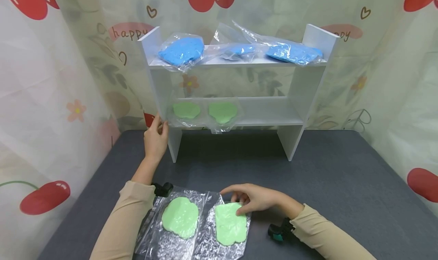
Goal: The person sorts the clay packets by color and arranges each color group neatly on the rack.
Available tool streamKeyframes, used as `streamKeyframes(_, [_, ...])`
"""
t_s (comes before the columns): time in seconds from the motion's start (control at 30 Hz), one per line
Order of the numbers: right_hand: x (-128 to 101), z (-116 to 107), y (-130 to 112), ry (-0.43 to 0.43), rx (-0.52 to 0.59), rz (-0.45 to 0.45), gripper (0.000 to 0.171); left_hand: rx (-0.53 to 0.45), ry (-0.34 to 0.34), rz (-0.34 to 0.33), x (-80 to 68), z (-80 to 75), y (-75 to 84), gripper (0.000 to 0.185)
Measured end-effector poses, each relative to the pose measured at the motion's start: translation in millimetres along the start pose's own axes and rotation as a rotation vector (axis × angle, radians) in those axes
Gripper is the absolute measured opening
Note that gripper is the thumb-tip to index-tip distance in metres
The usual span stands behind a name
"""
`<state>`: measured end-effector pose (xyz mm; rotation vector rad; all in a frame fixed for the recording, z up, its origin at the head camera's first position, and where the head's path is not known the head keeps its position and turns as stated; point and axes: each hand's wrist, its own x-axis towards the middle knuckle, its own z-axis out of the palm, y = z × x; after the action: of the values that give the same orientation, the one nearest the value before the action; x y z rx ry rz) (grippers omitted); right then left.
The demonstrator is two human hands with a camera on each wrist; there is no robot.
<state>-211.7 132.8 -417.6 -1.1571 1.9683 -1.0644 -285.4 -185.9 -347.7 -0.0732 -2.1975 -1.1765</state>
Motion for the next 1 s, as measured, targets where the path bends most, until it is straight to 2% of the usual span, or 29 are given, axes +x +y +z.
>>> streamKeyframes(0.23, [-7.0,-7.6,-0.1,-0.014,0.004,-0.034,0.057,0.001,0.000,-0.010,-0.2,0.1,0.0,0.046])
streamKeyframes(0.6, [-18.8,-23.3,-5.9,0.060,0.038,-0.086,0.050,-0.002,-0.006,-0.015,-0.4,-0.1,0.1,0.046])
streamKeyframes(0.83, [-18.1,-23.7,-6.9,0.031,0.021,-0.120,0.047,0.001,-0.005,-0.013,-0.3,0.0,-0.7,0.047])
streamKeyframes(1.0, [-18.0,-24.6,-8.7,0.042,0.023,-0.137,0.046,0.001,-0.003,-0.004,-0.2,0.3,-1.0,0.047])
